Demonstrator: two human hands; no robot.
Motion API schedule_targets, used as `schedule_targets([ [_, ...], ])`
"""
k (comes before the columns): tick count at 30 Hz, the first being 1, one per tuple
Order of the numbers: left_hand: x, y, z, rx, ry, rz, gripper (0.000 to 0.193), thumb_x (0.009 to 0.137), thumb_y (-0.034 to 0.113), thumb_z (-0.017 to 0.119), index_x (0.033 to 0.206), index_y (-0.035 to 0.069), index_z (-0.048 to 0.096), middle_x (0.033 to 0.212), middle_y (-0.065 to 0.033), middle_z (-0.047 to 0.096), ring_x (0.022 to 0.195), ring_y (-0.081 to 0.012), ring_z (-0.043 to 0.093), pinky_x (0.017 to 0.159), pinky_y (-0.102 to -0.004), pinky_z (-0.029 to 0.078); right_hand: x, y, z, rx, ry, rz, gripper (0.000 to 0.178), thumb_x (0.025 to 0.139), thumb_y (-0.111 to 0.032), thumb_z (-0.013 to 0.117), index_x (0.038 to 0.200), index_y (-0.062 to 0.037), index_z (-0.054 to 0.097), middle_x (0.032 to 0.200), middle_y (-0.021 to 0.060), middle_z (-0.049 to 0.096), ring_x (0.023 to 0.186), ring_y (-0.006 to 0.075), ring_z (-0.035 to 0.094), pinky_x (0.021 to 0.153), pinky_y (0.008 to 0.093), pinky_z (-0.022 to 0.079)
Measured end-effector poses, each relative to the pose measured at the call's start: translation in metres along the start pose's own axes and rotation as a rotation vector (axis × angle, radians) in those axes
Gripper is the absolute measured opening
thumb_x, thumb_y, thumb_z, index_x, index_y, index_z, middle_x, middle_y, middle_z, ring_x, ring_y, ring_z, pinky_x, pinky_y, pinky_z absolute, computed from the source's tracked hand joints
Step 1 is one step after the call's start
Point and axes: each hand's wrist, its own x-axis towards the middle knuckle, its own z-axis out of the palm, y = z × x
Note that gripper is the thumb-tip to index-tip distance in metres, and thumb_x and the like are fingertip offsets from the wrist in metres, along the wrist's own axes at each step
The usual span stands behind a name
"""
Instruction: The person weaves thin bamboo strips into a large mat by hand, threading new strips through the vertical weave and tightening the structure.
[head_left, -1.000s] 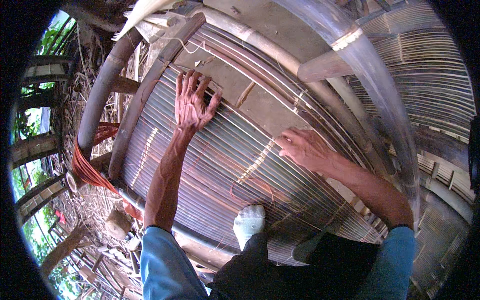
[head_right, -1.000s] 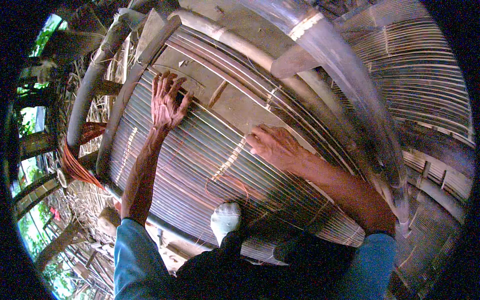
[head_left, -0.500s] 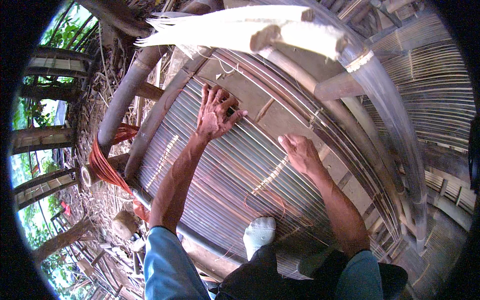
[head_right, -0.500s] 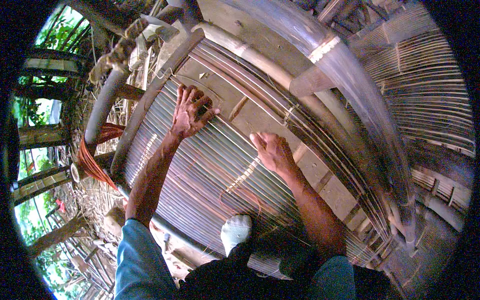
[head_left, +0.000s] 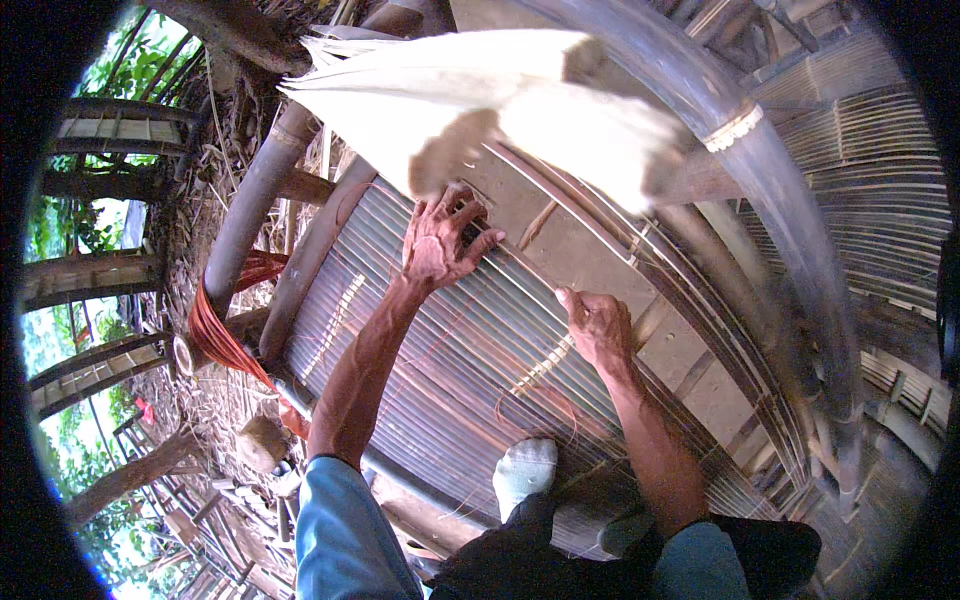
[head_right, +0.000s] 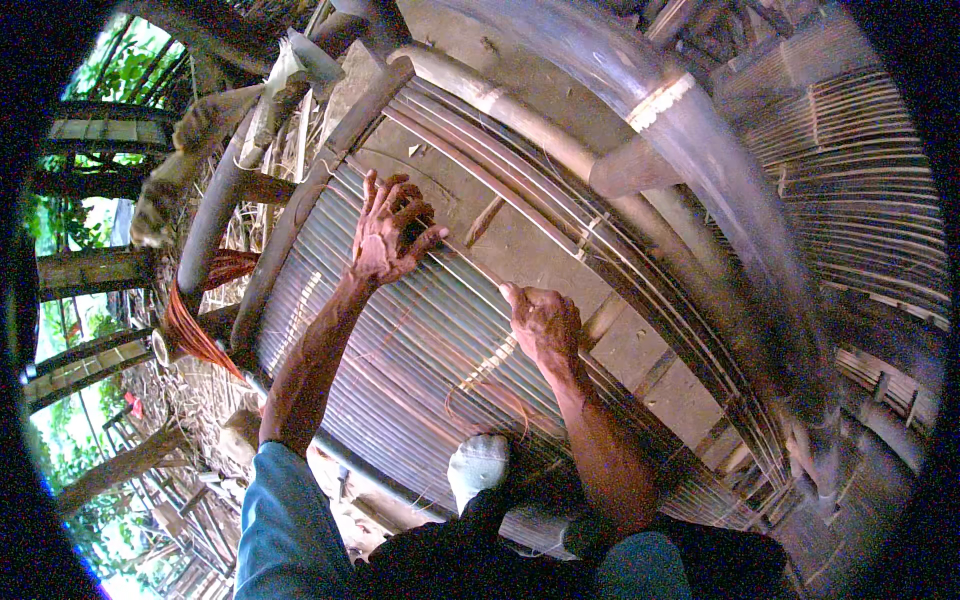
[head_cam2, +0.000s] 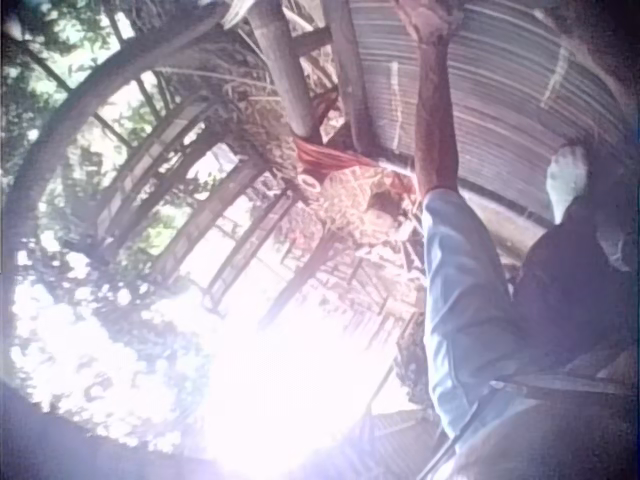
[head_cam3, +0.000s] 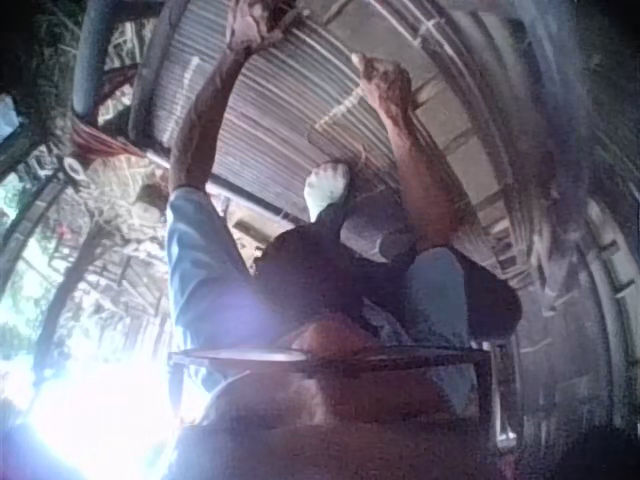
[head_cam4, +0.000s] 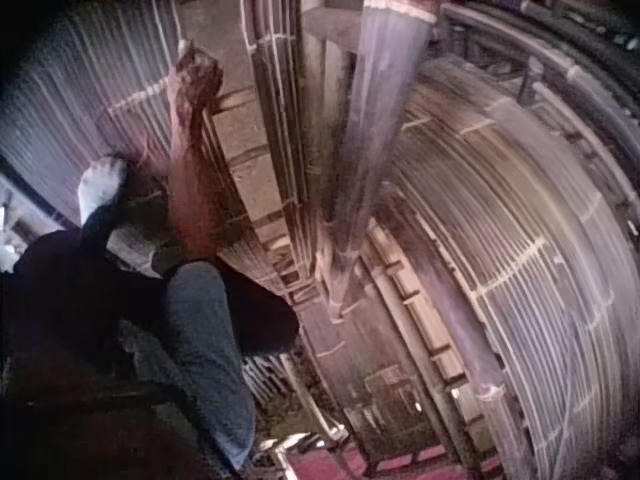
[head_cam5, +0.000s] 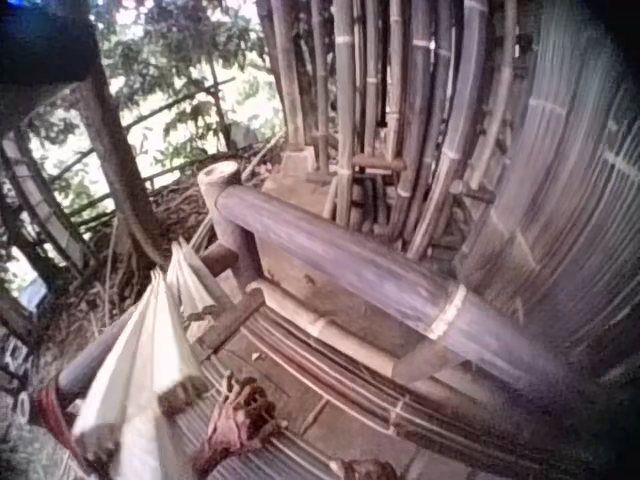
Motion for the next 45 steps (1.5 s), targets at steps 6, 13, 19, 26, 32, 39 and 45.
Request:
schedule_targets([
  [6, -0.008, 0.000, 0.005, 0.114, 0.040, 0.056, 0.044, 0.088, 0.046, 0.060, 0.101, 0.005, 0.067, 0.106, -0.0151, 0.063, 0.113, -0.0311, 0.056, 0.111, -0.0562, 0.032, -0.001, 0.008, 0.008, 0.013, 0.018, 0.012, 0.053, 0.095, -0.051, 0.052, 0.078, -0.0046, 0.071, 0.076, 0.0215, 0.067, 0.071, 0.0436, 0.064, 0.067, 0.0497, 0.049],
  [13, -0.007, 0.016, -0.001, -0.068, 0.195, 0.060, 0.046, 0.079, 0.045, 0.069, 0.098, 0.003, 0.068, 0.101, -0.0180, 0.061, 0.106, -0.0369, 0.056, 0.105, -0.0512, 0.038, -0.009, -0.005, -0.010, 0.050, -0.083, -0.015, 0.058, 0.096, -0.053, 0.048, 0.078, -0.0024, 0.070, 0.080, 0.0245, 0.066, 0.077, 0.0453, 0.065, 0.072, 0.0531, 0.050],
  [19, -0.040, 0.029, 0.002, -0.066, 0.341, 0.155, 0.042, 0.072, 0.027, 0.081, 0.107, 0.006, 0.069, 0.114, -0.0185, 0.060, 0.112, -0.0398, 0.055, 0.097, -0.0510, 0.047, 0.000, 0.010, -0.003, 0.091, -0.098, -0.052, 0.059, 0.096, -0.054, 0.049, 0.085, 0.0005, 0.069, 0.082, 0.0276, 0.065, 0.076, 0.0449, 0.064, 0.071, 0.0512, 0.048],
  [26, -0.045, 0.044, 0.016, 0.206, 0.317, 0.123, 0.032, 0.071, 0.009, 0.064, 0.101, -0.002, 0.061, 0.104, -0.0199, 0.057, 0.107, -0.0362, 0.053, 0.098, -0.0456, 0.045, 0.000, 0.008, -0.004, 0.044, -0.101, -0.048, 0.058, 0.095, -0.058, 0.049, 0.094, -0.0050, 0.073, 0.095, 0.0262, 0.068, 0.089, 0.0452, 0.066, 0.078, 0.0522, 0.051],
  [32, -0.057, 0.056, 0.008, 0.444, 0.001, -0.008, 0.024, 0.080, 0.014, 0.058, 0.099, -0.001, 0.059, 0.094, -0.0168, 0.055, 0.099, -0.0338, 0.054, 0.087, -0.0438, 0.045, -0.010, 0.001, -0.010, 0.059, -0.087, 0.070, 0.055, 0.094, -0.057, 0.050, 0.094, -0.0066, 0.073, 0.096, 0.0237, 0.069, 0.089, 0.0452, 0.066, 0.078, 0.0520, 0.050],
  [39, -0.103, 0.013, -0.130, -0.514, -0.257, -0.620, 0.024, 0.093, 0.027, 0.064, 0.103, 0.007, 0.073, 0.090, -0.0114, 0.071, 0.083, -0.0208, 0.067, 0.085, -0.0354, 0.052, -0.002, 0.007, -0.009, 0.144, -0.125, 0.081, 0.047, 0.093, -0.051, 0.056, 0.095, -0.0071, 0.072, 0.092, 0.0217, 0.070, 0.087, 0.0421, 0.067, 0.076, 0.0469, 0.051],
  [45, -0.144, -0.038, -0.258, -0.988, 0.695, -0.516, 0.026, 0.096, 0.026, 0.057, 0.101, 0.001, 0.065, 0.101, -0.0129, 0.067, 0.102, -0.0255, 0.062, 0.095, -0.0370, 0.046, 0.030, 0.038, 0.011, 0.495, -0.161, -0.208, 0.046, 0.091, -0.031, 0.066, 0.120, 0.0045, 0.064, 0.104, 0.0196, 0.072, 0.094, 0.0243, 0.070, 0.085, 0.0333, 0.053],
])
